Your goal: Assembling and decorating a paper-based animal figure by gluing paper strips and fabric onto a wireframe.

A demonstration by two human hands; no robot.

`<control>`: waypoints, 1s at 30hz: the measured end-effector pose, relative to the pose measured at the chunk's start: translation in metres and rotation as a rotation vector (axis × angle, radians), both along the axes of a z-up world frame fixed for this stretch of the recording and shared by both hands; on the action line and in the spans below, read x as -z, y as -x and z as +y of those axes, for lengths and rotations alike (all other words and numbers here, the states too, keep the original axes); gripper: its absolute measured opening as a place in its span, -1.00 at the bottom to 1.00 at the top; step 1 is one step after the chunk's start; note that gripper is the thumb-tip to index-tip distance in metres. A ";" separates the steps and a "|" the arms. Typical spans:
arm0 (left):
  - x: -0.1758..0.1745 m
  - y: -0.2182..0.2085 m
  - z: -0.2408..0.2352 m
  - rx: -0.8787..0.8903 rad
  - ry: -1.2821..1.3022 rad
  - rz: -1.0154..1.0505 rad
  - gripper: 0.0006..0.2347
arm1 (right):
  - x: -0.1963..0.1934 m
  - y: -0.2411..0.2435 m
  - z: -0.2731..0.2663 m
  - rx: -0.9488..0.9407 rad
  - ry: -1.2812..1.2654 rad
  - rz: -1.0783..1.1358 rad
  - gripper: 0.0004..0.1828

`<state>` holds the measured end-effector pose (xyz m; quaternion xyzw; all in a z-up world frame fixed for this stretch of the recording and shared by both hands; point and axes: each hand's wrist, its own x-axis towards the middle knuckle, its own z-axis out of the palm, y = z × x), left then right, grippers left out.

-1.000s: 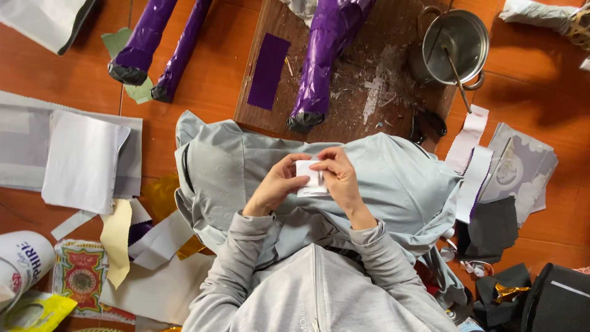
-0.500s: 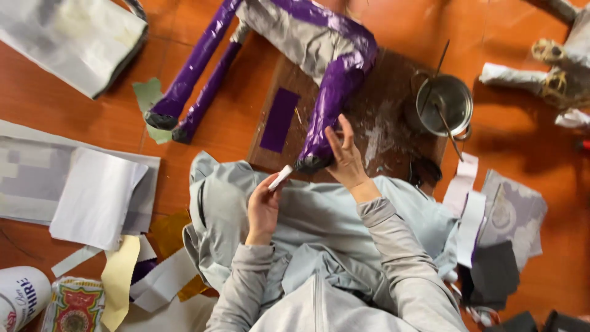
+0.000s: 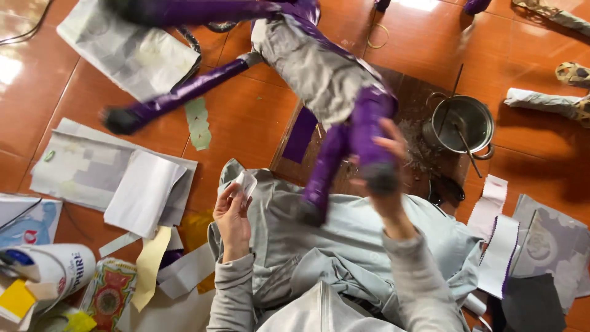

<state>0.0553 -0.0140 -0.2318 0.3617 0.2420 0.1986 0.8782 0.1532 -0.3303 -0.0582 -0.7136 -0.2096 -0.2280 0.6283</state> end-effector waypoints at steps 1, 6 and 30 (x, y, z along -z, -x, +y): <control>-0.007 0.000 -0.002 -0.004 -0.005 0.001 -0.80 | 0.010 0.011 -0.017 -0.004 -0.005 0.001 -0.08; -0.067 -0.010 -0.038 0.176 -0.227 0.025 -0.83 | 0.065 0.076 -0.098 -0.177 -0.726 0.299 -0.05; -0.018 -0.131 -0.226 1.026 -1.833 -0.568 -0.89 | 0.120 0.108 -0.124 -0.088 -0.705 0.437 0.01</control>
